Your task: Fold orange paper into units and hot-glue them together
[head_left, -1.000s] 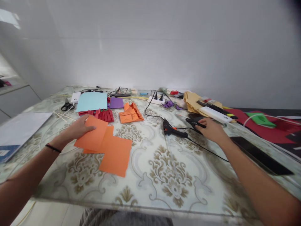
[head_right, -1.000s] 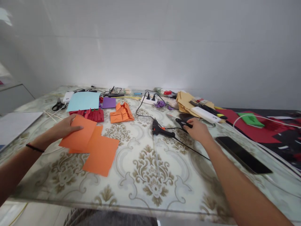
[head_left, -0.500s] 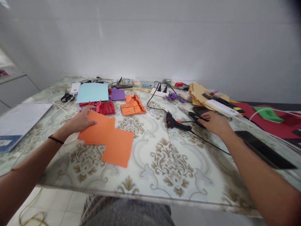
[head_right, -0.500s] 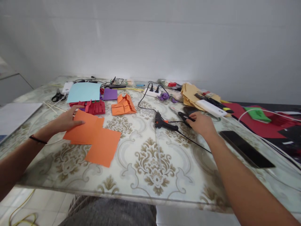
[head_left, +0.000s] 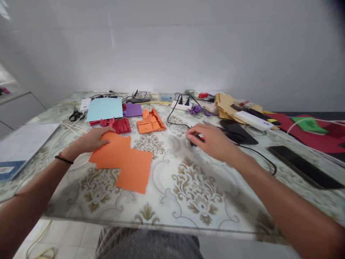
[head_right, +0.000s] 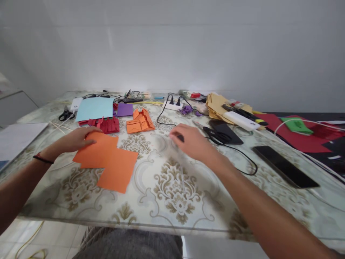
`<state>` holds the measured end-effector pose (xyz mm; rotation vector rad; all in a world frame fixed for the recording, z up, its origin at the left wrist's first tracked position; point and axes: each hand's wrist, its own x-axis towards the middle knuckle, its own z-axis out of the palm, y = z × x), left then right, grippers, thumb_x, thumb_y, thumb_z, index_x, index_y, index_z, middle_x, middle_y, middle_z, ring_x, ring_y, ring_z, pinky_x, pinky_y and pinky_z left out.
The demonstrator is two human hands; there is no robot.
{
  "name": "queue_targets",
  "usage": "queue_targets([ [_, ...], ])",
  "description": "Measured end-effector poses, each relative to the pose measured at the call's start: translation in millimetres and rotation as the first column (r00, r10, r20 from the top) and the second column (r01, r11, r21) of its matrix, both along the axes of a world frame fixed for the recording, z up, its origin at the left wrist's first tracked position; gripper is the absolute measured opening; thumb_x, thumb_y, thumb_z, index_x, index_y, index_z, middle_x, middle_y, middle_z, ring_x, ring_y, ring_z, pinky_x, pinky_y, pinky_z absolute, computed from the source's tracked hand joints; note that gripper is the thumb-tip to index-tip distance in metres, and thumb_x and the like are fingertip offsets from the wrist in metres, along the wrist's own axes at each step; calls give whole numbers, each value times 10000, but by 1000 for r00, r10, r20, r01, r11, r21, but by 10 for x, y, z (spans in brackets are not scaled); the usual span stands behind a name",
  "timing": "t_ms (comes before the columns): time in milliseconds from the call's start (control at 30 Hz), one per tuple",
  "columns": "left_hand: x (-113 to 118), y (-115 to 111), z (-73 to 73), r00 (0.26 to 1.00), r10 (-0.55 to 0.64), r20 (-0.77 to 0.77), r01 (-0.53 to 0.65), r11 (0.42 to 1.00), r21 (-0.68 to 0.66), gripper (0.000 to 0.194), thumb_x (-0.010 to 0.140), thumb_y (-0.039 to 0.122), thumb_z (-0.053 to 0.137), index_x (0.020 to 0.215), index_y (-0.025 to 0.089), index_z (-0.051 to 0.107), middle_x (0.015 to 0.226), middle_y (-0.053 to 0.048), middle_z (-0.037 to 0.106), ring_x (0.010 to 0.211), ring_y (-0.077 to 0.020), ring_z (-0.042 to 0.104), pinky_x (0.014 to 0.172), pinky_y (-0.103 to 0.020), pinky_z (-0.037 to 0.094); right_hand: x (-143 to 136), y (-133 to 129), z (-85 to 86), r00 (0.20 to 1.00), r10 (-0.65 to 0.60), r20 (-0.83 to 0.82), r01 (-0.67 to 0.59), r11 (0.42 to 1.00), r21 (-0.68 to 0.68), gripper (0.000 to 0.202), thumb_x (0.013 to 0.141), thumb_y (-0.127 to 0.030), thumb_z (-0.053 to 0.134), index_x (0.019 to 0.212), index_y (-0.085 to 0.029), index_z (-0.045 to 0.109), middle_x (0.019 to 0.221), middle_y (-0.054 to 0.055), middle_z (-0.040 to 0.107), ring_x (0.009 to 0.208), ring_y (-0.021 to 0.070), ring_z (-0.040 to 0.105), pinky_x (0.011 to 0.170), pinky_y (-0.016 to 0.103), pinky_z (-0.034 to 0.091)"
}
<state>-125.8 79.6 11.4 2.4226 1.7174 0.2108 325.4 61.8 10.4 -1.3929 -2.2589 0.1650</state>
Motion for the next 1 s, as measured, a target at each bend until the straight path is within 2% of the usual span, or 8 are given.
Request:
queue_targets([
  [167,177,-136,370,964,30,263,-67,989,132,367,871,467,617,1133,248,752,1094,-50,758,851,-233,660,701,-301,483,-533,-226,40,926,338,-170,-344,939,-8,347,951,-190,576,1282,-226,673,1084,76,761,883,205,728,894,359,551],
  [267,435,-282,492,819,50,572,-128,987,97,357,848,469,706,1104,226,758,777,-16,683,569,-136,530,481,-230,340,-734,-344,32,867,386,-314,-412,911,-19,504,955,-166,576,1444,-283,586,1134,51,756,837,163,719,845,310,568],
  [467,1062,-457,277,580,-41,813,-16,998,62,317,872,440,750,1084,206,728,954,-54,716,690,-159,635,550,-243,490,-922,-468,-64,758,399,-516,-492,869,-51,537,911,-142,631,1416,-323,652,1234,39,757,882,153,727,885,314,575],
  [600,1133,-370,16,414,-119,902,68,993,100,637,974,540,593,1513,276,381,1246,-106,666,825,-158,694,714,-282,580,-825,-385,-175,701,301,-646,-434,899,-51,249,913,-203,654,1075,-274,829,1154,62,783,1011,201,733,827,312,577],
  [667,1046,-297,-109,493,-58,868,93,996,14,654,1038,589,401,1585,282,214,1331,-134,624,865,-181,728,821,-370,599,-730,-306,-228,685,188,-704,-350,932,-91,199,900,-252,689,1033,-267,836,1117,68,787,999,212,737,806,322,579],
  [767,917,-231,-255,875,-156,459,199,979,-47,690,956,603,573,1524,242,418,1330,-138,654,1208,-302,648,1051,-463,501,-606,-206,-265,650,110,-752,-273,957,-96,179,858,-304,742,1005,-268,837,1138,70,777,1038,231,728,833,347,584],
  [867,891,-240,-331,911,-261,319,305,948,-95,784,747,583,832,1412,250,583,1343,-135,659,1252,-370,592,1063,-481,470,-555,-181,-252,630,100,-770,-256,963,-83,192,832,-296,759,1005,-271,835,1147,67,771,1063,238,718,862,363,590],
  [1000,937,-267,-363,908,-339,247,374,920,-113,796,752,535,851,1435,249,560,1379,-146,641,1237,-362,602,1005,-433,495,-571,-239,-219,634,123,-763,-286,955,-84,242,824,-207,727,1027,-287,831,1160,52,763,1082,225,711,896,361,585],
])
